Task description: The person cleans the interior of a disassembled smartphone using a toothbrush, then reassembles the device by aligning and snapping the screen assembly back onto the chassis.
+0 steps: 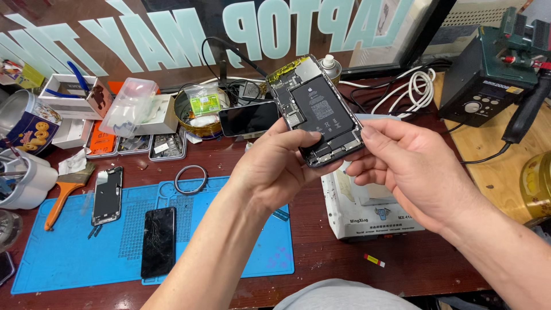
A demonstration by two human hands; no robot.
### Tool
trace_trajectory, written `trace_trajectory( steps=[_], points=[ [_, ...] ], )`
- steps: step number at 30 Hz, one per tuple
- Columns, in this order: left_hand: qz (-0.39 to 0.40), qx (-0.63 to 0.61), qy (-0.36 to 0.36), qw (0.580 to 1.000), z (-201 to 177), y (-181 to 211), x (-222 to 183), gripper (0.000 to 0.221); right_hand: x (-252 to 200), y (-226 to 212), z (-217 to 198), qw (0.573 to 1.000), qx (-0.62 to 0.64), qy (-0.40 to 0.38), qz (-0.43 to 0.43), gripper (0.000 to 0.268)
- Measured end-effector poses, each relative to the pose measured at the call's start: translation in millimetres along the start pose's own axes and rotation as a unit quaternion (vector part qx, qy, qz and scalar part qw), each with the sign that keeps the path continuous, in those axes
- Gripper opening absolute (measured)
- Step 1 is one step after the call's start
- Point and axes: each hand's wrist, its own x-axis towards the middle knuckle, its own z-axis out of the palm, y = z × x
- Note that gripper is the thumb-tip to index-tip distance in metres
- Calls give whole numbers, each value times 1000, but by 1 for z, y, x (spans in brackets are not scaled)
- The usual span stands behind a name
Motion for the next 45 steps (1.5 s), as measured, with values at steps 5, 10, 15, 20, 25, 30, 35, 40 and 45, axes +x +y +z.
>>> trace_trajectory(
  steps=[5, 10, 15, 20, 25, 30, 35, 40, 45],
  points=[
    [15, 23, -19, 999, 3, 2, -3, 33, -4, -1, 2, 1000, -5, 17, 0, 38],
    [24, 40, -16, 999, 5, 1, -3, 33, -5, 1, -1, 1000, -8, 19, 4, 39],
    [35, 56, -25, 998, 7, -1, -1, 34, -6, 2, -6, 1000, -11, 19, 3, 36],
    [20, 80, -34, 996, 8, -4, -2, 36, -6, -5, -11, 999, -20, 23, 13, 33],
    [17, 91, -70, 993, 13, -12, 1, 37, 0, -9, -18, 998, -56, 39, 8, 29],
    [14, 126, -61, 990, 11, -21, 4, 38, 2, 6, -35, 998, -42, 49, 20, 26],
    [-8, 170, 17, 985, 8, -36, 27, 36, 18, 34, -72, 994, -18, 93, 50, 23],
    [-43, 257, 72, 963, 7, -66, 66, 33, 46, 57, -137, 985, -74, 117, 99, 21],
    [-65, 237, 97, 964, 6, -94, 96, 30, 59, 79, -167, 987, -54, 76, 127, 22]
  ],
)
